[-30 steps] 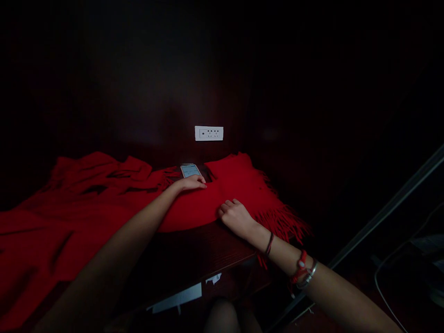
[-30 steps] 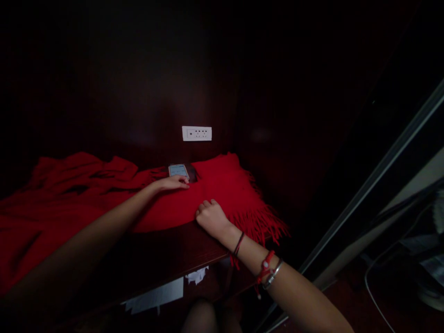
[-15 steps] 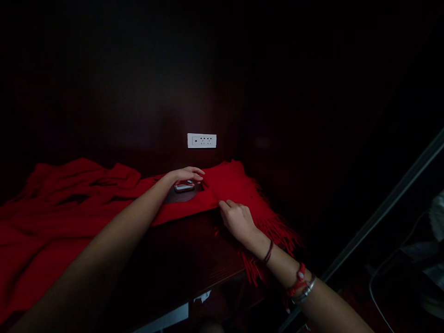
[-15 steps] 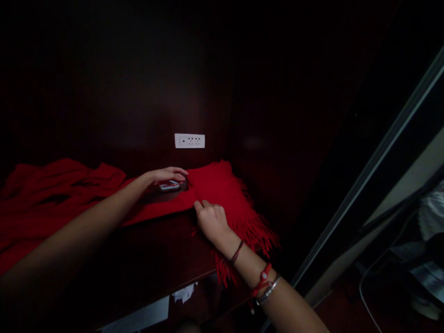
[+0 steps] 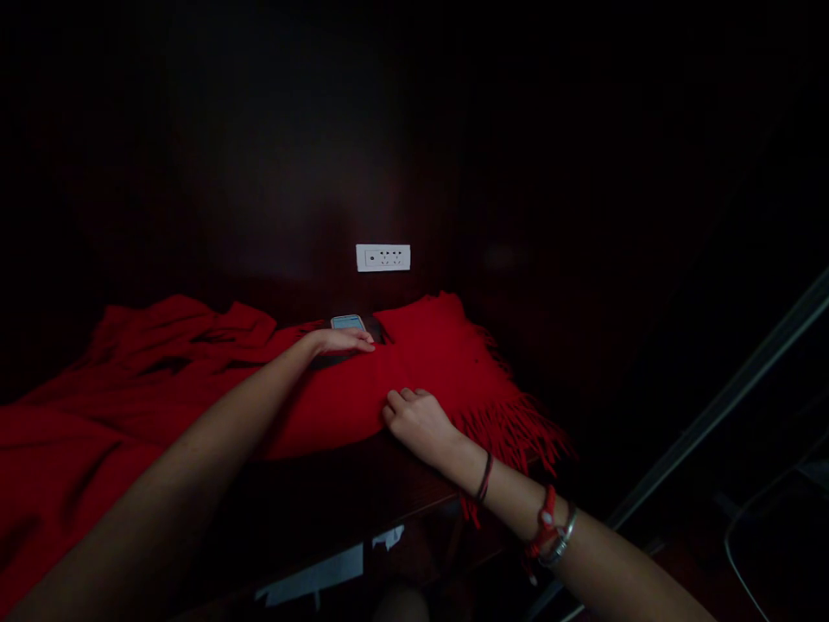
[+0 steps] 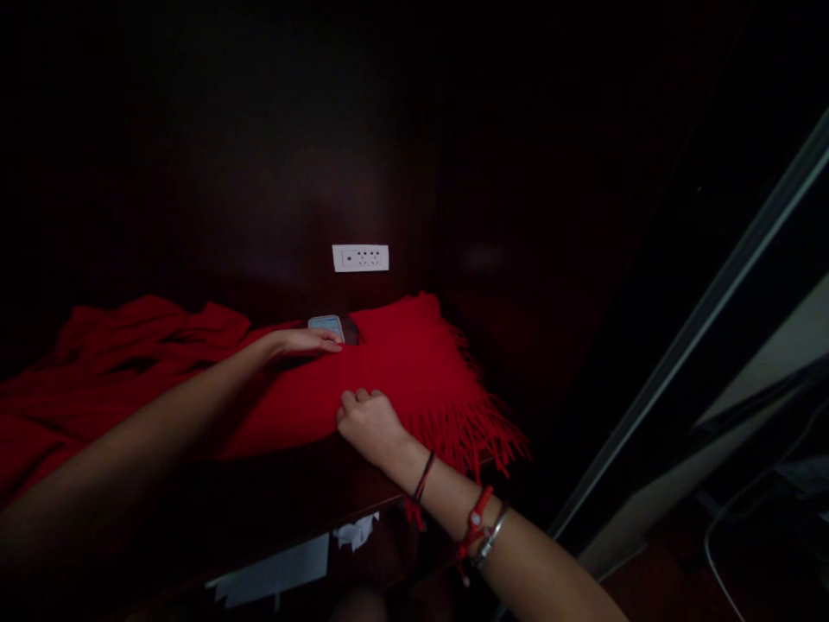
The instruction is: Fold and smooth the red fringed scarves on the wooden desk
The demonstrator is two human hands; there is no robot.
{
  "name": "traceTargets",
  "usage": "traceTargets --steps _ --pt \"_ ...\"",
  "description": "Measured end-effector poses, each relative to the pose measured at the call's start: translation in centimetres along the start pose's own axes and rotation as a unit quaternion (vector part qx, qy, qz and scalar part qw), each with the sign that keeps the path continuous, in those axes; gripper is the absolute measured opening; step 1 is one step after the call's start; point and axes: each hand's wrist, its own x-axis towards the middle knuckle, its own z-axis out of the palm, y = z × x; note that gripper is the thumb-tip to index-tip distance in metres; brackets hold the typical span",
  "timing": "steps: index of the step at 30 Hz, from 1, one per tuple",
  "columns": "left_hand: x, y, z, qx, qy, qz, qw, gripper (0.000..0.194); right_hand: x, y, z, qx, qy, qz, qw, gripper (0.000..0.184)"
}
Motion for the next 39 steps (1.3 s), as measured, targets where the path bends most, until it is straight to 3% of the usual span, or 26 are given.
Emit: traceTargets --steps 6,12,15,18,22,25,28,32,39 --pt "-0.2 1.0 0.1 -0.069 0.087 0.003 0.994 0.04 0.0 0.1 0.1 0.01 -0.008 0.03 0.999 0.014" --pt "0.5 3.3 -0.4 -0.162 0.103 0.063 0.979 0.035 -0.8 1.2 -1.2 0.1 0.026 0.184 0.978 0.025" --pt "2.4 5.2 -0.1 -0.194 0.12 0.092 0.969 0.037 -1.4 2.8 -1.8 0.219 0.113 0.248 0.937 0.03" --pt "5.0 7.4 1.0 -0.193 0.149 0.104 0.964 0.035 -2.3 5.3 -2.0 0.352 0.181 0.293 0.87 0.036" --pt "8.6 10.4 2.9 -0.125 0.178 0.134 0.967 0.03 -4.2 8.9 -1.1 0.467 0.187 0.364 0.784 0.033" --pt "11.0 12.2 4.6 -0.061 0.18 0.156 0.969 0.027 -5.9 11.0 -0.1 0.481 0.183 0.404 0.756 0.03" --pt "13.3 13.4 6.3 -0.037 0.167 0.162 0.972 0.025 -7.4 12.4 0.6 0.429 0.173 0.446 0.766 0.03" --pt "15.9 14.1 8.2 0.0 0.159 0.161 0.974 0.022 -8.5 13.4 1.4 0.314 0.137 0.489 0.802 0.03" --pt "18.3 12.9 9.2 0.089 0.182 0.16 0.966 0.016 -8.6 13.2 3.2 0.197 0.044 0.471 0.859 0.036"
